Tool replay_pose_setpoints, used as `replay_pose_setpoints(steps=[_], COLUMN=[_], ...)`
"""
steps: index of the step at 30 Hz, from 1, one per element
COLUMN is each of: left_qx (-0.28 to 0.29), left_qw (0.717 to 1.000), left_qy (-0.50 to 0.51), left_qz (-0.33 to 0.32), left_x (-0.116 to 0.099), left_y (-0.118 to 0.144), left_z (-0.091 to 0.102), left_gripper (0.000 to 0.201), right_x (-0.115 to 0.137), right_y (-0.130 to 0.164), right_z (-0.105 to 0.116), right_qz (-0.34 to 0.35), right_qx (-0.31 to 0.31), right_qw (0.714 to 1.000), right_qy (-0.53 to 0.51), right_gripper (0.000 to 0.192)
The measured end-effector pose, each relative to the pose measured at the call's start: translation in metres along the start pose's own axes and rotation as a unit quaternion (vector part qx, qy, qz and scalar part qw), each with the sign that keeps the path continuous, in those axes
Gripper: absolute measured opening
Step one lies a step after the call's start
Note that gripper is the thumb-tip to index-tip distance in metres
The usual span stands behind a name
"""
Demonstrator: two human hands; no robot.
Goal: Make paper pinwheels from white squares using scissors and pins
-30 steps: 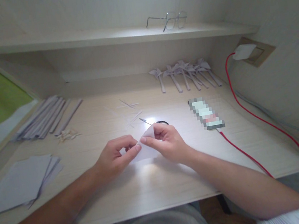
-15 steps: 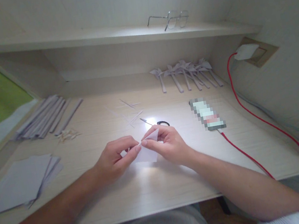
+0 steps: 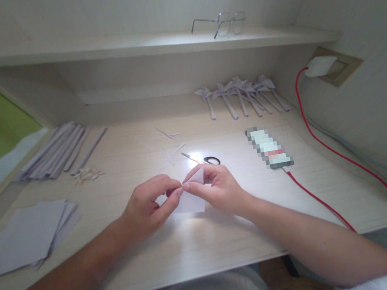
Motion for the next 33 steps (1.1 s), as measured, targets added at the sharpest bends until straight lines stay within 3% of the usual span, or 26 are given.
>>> replay_pose_setpoints(steps=[12,22,29,33], left_qx=[0.003,0.044,0.049,0.057], left_qw=[1.000,0.989,0.993,0.992], left_qy=[0.004,0.125,0.078,0.085], left_qz=[-0.006,0.065,0.076,0.072], left_x=[0.0015,0.0061,0.0093,0.0070], left_y=[0.0008,-0.0003,-0.0015,-0.0011], left_z=[-0.0007,-0.0010,-0.0018,-0.0026], left_gripper=[0.012,0.020,0.018,0.021], right_x=[-0.0004,0.0032,0.0016,0.0025], right_y=[-0.0008,-0.0011,-0.0035,-0.0022], right_z=[-0.0004,0.0000,0.0033,0.0009], right_qz=[0.005,0.010,0.007,-0.009], right_qx=[0.007,-0.010,-0.057,-0.032], right_qw=[1.000,1.000,0.997,0.999], right_qy=[-0.010,-0.014,-0.041,-0.022], right_gripper=[0.019,0.021,0.026,0.023])
Point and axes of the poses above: each hand's wrist, its own y-axis away from the middle knuckle, its own z-axis out of the back of the hand, x = y × z, the point moved 3 cm from there along -y, towards the middle knuckle, and after that the axes turned 15 degrees about x, right-handed, at the moved point
